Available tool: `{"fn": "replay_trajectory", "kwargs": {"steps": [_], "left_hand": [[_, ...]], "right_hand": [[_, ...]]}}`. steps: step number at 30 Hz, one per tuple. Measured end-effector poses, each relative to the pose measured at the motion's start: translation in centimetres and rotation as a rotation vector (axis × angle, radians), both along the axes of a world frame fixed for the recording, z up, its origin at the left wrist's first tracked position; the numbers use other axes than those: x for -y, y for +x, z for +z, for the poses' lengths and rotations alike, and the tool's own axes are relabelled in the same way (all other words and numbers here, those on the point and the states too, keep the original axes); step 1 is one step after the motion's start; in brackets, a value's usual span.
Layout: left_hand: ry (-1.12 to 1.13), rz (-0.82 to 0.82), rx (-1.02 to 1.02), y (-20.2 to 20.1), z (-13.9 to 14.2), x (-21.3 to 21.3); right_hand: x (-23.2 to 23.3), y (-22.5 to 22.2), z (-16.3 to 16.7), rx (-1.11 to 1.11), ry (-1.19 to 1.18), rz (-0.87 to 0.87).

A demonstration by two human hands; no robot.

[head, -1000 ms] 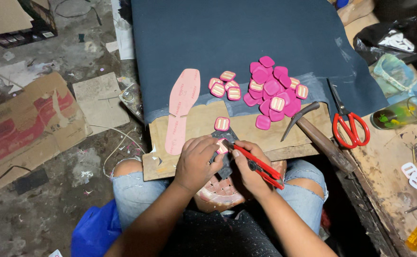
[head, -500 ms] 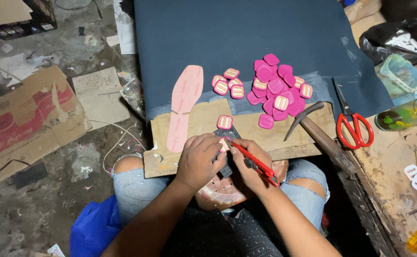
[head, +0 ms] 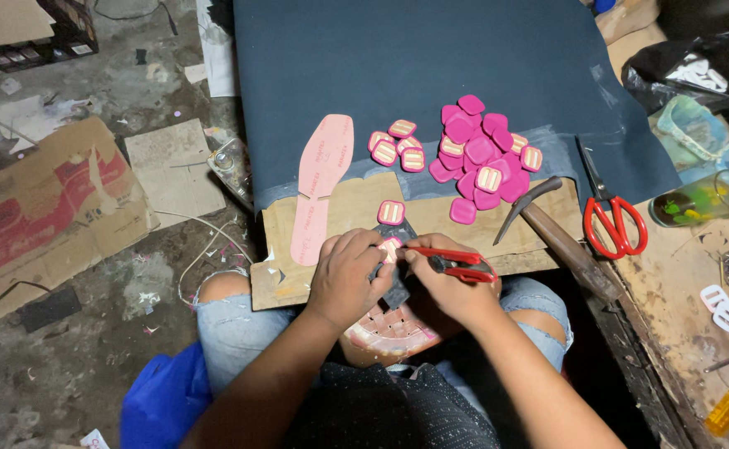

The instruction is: The person sits at a workbench and trims the edges of small pink foam pieces with a red utility knife over a black cutting mat, placing each finished piece on a growing pile. They briefly trim a pink insole-shaped foam piece, then resume trimming the small foam pieces one at a time.

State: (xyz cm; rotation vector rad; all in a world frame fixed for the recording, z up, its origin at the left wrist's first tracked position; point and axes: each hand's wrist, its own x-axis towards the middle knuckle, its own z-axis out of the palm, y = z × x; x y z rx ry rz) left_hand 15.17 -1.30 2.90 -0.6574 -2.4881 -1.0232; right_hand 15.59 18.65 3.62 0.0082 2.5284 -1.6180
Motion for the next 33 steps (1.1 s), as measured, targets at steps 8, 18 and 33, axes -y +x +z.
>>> {"fn": "replay_trajectory", "kwargs": {"steps": [8, 18, 33], "left_hand": [[0.081, -0.061, 0.018, 0.1, 0.6, 0.3], [0.142, -0.083, 0.077, 0.0, 0.5, 0.5], [0.146, -0.015, 0.130, -0.5, 0.5, 0.2]], "right_hand": [[0.6, 1.6, -3.3, 0.100, -0.809, -0.308], [1.5, -0.8, -2.1, 0.065, -0.885, -0.364], [2.0, -0.3, -3.9, 0.009, -0.835, -0.350]]}}
